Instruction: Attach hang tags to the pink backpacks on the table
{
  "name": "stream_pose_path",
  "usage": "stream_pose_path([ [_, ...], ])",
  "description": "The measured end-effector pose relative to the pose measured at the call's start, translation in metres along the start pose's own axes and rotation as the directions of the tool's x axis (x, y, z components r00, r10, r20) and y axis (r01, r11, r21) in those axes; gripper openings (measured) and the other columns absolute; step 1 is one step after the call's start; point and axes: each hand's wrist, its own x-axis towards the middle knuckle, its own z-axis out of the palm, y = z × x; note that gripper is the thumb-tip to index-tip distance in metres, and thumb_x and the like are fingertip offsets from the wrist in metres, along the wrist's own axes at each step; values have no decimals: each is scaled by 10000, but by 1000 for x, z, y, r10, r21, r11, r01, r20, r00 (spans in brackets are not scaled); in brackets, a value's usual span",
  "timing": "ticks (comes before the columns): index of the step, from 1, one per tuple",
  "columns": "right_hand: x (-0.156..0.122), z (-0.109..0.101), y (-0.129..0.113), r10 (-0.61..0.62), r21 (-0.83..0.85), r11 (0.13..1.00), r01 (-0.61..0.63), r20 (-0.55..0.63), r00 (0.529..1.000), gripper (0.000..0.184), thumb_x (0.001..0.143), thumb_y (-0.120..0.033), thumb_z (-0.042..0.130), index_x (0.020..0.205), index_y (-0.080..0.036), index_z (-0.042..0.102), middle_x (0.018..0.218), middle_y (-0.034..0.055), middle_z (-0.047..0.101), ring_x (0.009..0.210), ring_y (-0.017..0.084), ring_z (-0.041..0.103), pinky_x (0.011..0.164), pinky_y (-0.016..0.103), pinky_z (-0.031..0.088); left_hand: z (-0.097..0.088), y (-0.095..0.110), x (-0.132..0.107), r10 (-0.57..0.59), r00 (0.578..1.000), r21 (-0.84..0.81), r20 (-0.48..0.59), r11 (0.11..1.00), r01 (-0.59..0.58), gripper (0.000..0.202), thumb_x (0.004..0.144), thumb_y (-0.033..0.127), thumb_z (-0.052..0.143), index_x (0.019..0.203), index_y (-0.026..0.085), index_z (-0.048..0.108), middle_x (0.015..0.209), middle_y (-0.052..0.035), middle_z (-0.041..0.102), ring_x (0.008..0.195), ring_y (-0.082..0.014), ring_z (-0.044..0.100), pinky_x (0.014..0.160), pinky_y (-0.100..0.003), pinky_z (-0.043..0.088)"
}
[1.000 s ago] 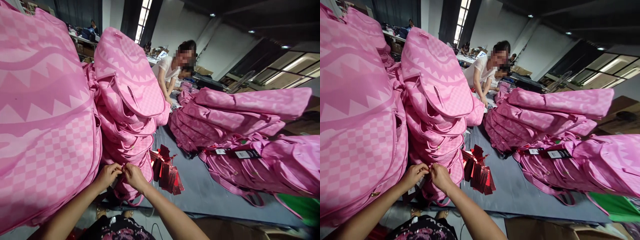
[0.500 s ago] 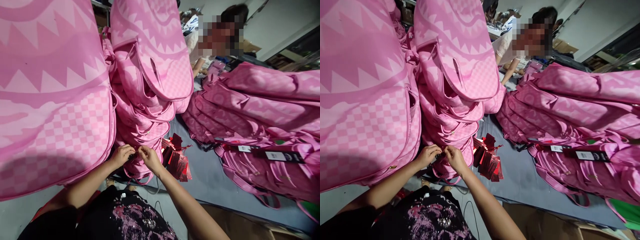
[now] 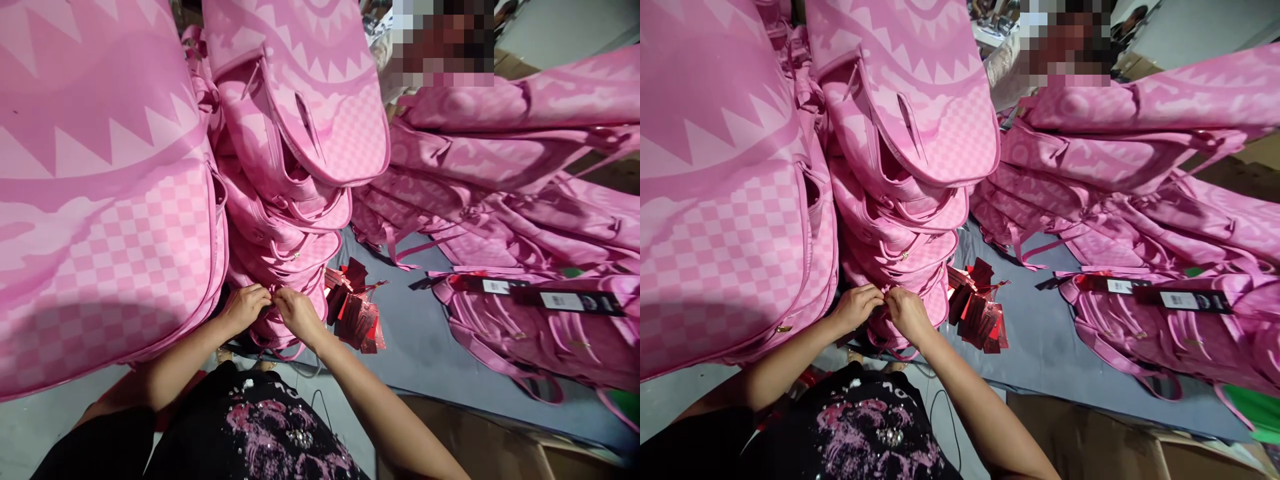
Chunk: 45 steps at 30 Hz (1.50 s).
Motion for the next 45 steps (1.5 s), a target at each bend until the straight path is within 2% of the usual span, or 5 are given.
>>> stream_pose_path([
  [4, -1, -1, -4, -38, -192, 980, 43, 26, 999, 163, 892, -110, 440, 782, -167, 547, 745, 37, 625, 694, 151, 574, 674, 258, 346, -1, 7, 1, -110, 992, 159, 56, 982, 100, 106, 842, 100, 508, 850, 191, 561, 779, 8, 648, 733, -151, 619, 635, -247, 408],
  [12, -2, -5, -8, 2, -305, 952, -3, -5, 1000, 147, 903, -151, 450, 779, -168, 528, 736, 28, 641, 685, 152, 587, 680, 286, 303, 5, 15, 3, -14, 1000, 365, 28, 931, 3, 204, 882, 120, 421, 785, 189, 588, 769, -21, 626, 727, -154, 606, 629, -252, 401],
  [25, -7, -6, 2, 15, 114, 993, 0, -134, 991, 88, 821, -121, 541, 861, -198, 554, 709, -5, 636, 656, 141, 606, 639, 236, 390, 10, 16, 1, -198, 979, 70, -50, 977, 201, 57, 832, 168, 507, 821, 212, 542, 772, 12, 659, 691, -145, 622, 647, -239, 424],
  [29, -7, -5, 2, 51, 267, 963, -15, -129, 990, 124, 831, -135, 530, 931, -206, 514, 707, -19, 621, 656, 137, 611, 632, 231, 420, 7, 20, -1, -105, 994, -42, 20, 994, 106, 188, 877, 151, 447, 958, 219, 602, 925, -24, 700, 781, -140, 656, 679, -227, 454],
  [45, -8, -7, -5, 69, 419, 908, -10, -126, 990, 21, 851, -220, 503, 861, -202, 509, 704, -18, 582, 617, 128, 560, 592, 241, 416, -3, 29, -3, -93, 995, 72, 19, 993, 91, 119, 883, 158, 490, 900, 211, 596, 834, -2, 692, 735, -146, 639, 619, -238, 383],
])
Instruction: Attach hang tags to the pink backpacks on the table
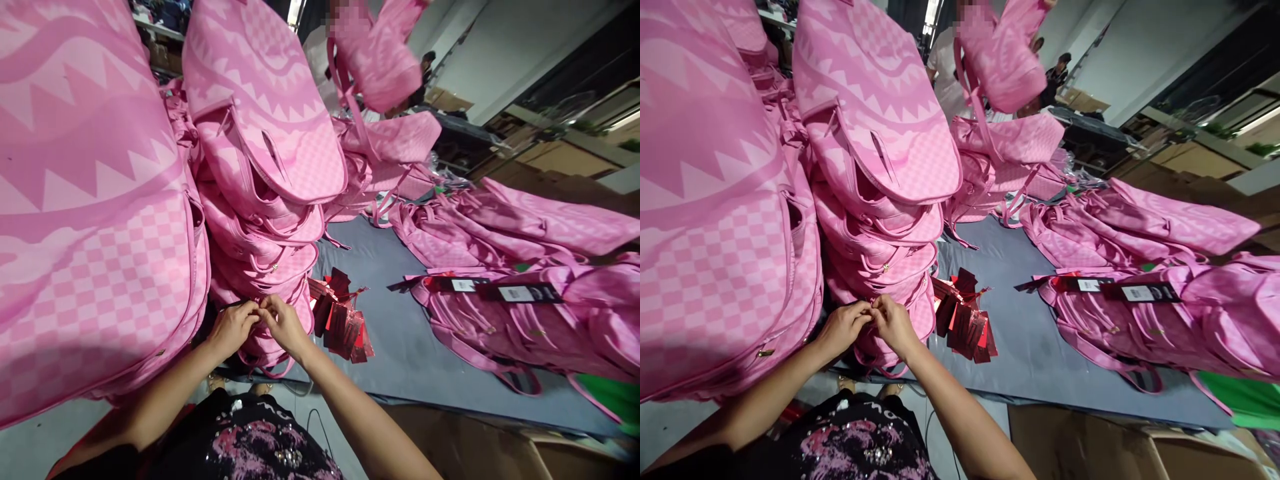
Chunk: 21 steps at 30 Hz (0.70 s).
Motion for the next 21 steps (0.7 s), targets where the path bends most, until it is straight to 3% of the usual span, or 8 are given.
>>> stream_pose_path([
  [5, -1, -1, 0, 12, 18, 1000, -11, -25, 1000, 34, 844, -229, 504, 825, -201, 510, 693, -25, 560, 601, 120, 529, 594, 239, 413, -1, 2, 1, -42, 998, 93, -57, 995, 47, 100, 880, 188, 512, 839, 202, 601, 811, -8, 701, 695, -154, 641, 588, -248, 367],
  [9, -2, 0, 2, 21, 50, 999, -19, -37, 999, 39, 844, -228, 501, 827, -199, 521, 690, -29, 557, 593, 115, 519, 590, 235, 411, -1, 2, 1, 7, 999, 2, 40, 1000, -7, 158, 886, 152, 475, 916, 223, 614, 803, 6, 707, 706, -139, 648, 603, -232, 393],
  [13, -4, -1, 3, 35, 79, 996, -31, -50, 998, 30, 839, -222, 501, 826, -200, 516, 695, -29, 561, 600, 115, 530, 592, 234, 417, 0, 2, 2, -31, 999, 66, -25, 997, 32, 92, 876, 186, 508, 848, 203, 594, 801, -12, 695, 740, -161, 654, 627, -243, 409],
  [17, -4, -3, 2, 19, 54, 998, -16, -57, 998, 23, 837, -217, 495, 839, -202, 512, 715, -27, 568, 642, 120, 551, 623, 237, 428, -1, 3, 4, -3, 998, -43, 61, 999, 5, 150, 892, 168, 457, 938, 224, 588, 841, 2, 703, 736, -142, 662, 635, -228, 431],
  [21, -4, -4, 4, 9, 45, 999, -5, -69, 998, 20, 836, -199, 489, 835, -203, 509, 712, -32, 558, 644, 117, 541, 629, 233, 425, -1, 5, 5, -12, 1000, 107, -6, 994, 12, 145, 899, 219, 460, 853, 205, 597, 833, -24, 703, 728, -172, 661, 620, -252, 426],
])
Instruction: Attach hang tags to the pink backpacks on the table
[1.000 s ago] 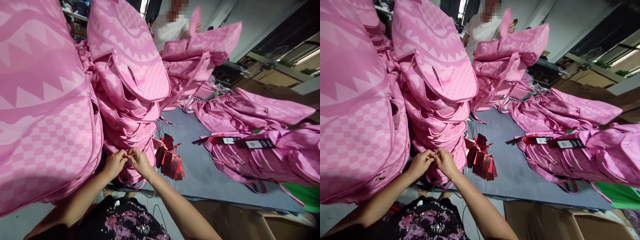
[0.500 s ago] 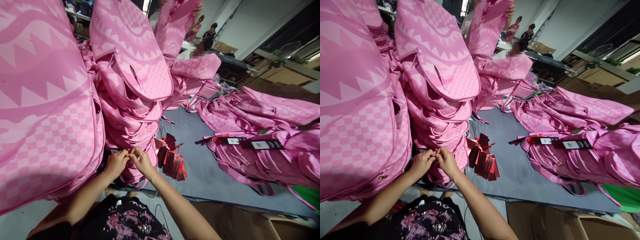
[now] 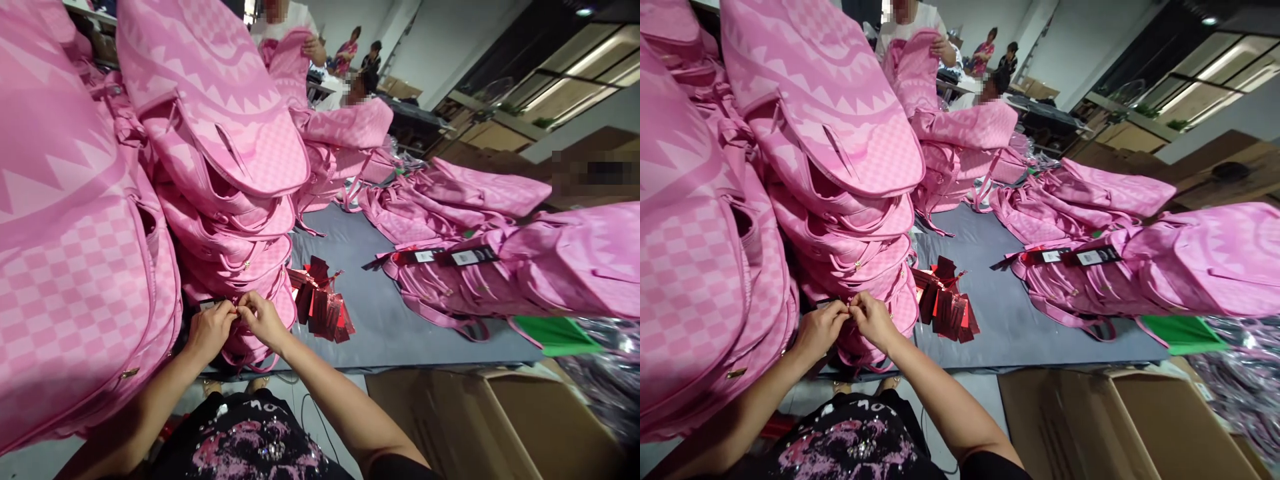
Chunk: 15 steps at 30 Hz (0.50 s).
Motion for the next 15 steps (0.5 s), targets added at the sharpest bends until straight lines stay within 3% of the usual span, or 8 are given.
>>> stream_pose_path([
  [5, -1, -2, 4, 16, 37, 999, -16, -9, 1000, 39, 843, -198, 495, 873, -202, 520, 723, -35, 571, 651, 111, 552, 643, 227, 427, 0, -1, 2, 55, 993, -114, 103, 993, -43, 209, 892, 172, 425, 980, 237, 603, 895, 0, 721, 736, -146, 674, 621, -226, 444],
  [9, -1, -4, 2, 26, 77, 997, -25, -17, 1000, 27, 832, -186, 503, 842, -201, 524, 721, -39, 565, 642, 106, 538, 616, 217, 415, 1, 0, 4, 8, 1000, 5, 19, 1000, -8, 140, 890, 257, 479, 879, 214, 612, 809, -17, 716, 714, -177, 674, 608, -248, 441],
  [12, -1, -5, 2, 36, 90, 995, -33, -24, 999, 31, 837, -187, 506, 853, -199, 529, 732, -39, 574, 643, 102, 535, 614, 214, 412, 4, -1, 5, 41, 994, -110, 97, 993, -31, 209, 893, 214, 437, 1018, 226, 604, 850, -8, 729, 726, -158, 684, 632, -236, 468],
  [15, -1, -7, 6, 22, 81, 997, -19, -35, 999, 27, 834, -178, 514, 839, -198, 532, 715, -43, 569, 631, 100, 526, 608, 211, 403, 7, -3, 5, 44, 997, -59, 58, 997, -41, 224, 901, 222, 412, 975, 224, 624, 902, -16, 733, 766, -179, 691, 651, -260, 481],
])
